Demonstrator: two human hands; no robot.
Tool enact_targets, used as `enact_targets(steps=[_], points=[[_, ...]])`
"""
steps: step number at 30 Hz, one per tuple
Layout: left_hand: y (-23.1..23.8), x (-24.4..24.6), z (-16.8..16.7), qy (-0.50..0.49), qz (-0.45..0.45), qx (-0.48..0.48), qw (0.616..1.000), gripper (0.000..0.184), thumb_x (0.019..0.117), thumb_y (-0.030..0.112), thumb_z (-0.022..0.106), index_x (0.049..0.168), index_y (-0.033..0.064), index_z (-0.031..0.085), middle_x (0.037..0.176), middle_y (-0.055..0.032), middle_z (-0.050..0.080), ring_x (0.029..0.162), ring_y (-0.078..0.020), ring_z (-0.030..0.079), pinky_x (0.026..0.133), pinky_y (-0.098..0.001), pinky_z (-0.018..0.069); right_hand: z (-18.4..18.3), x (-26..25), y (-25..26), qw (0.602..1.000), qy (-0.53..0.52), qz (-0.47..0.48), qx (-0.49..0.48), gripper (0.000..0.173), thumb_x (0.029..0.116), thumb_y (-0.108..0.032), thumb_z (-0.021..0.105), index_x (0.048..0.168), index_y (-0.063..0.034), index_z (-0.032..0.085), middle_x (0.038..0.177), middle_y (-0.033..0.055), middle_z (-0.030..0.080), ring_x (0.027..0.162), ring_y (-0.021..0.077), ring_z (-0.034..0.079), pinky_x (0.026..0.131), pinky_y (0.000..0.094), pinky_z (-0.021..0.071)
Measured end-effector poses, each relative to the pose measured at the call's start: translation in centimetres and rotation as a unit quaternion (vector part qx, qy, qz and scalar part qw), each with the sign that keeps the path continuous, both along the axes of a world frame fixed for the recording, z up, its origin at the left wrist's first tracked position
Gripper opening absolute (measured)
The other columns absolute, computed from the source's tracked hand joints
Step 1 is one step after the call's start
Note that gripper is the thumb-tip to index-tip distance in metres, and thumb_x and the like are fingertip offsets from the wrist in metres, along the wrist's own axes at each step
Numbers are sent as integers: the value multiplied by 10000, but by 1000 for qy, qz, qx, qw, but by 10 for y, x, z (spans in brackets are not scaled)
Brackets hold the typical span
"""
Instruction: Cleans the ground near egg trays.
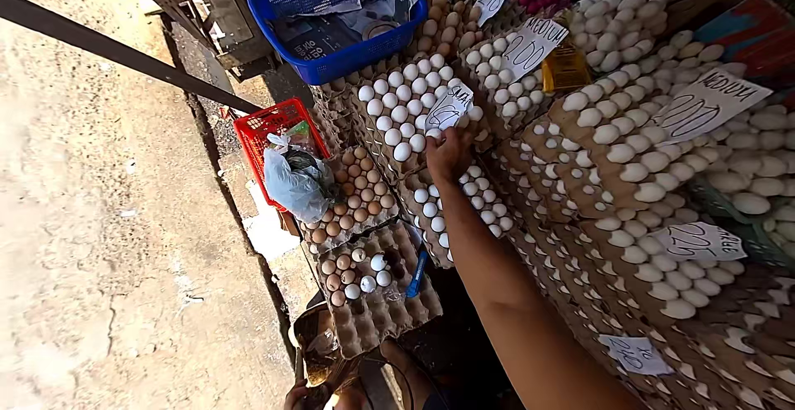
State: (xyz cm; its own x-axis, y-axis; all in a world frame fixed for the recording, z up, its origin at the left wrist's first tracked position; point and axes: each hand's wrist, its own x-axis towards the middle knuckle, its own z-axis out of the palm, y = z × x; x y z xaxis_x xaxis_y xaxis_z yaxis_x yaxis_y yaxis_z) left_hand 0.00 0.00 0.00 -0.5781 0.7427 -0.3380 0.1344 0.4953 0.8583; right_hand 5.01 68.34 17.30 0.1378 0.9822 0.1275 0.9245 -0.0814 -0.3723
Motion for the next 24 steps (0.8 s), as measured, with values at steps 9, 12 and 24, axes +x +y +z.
enact_targets(steps=[9, 12, 24], points=[[-2, 5, -4, 26, -28, -34, 999, 414, 795, 151, 809, 1102, -75, 648, 1297, -252, 602, 1285, -328, 560, 1094, -449, 478, 33, 48, -119, 970, 154, 184, 34, 322, 1011, -323, 623, 1260, -130, 688, 1142, 140, 633, 927, 267, 656, 758, 453, 582], [3, 2, -9, 24, -26, -62, 997, 470, 776, 157, 835, 1150, -47, 636, 1325, -216, 602, 1251, -298, 588, 1053, -445, 509, -1, 86, -279, 884, 377, 275, -26, 148, 990, -170, 637, 1026, -74, 743, 866, 4, 717, 681, 78, 658, 595, 265, 580], [-82, -28, -16, -55, -17, -9, 998, 488, 789, 178, 839, 1210, 36, 636, 1318, -128, 629, 1251, -198, 592, 1077, -381, 505, -18, -136, -322, 938, 50, 323, -116, 886, 733, -531, 872, 1487, -209, 537, 1493, 253, 441, 1213, 428, 581, 933, 588, 555]])
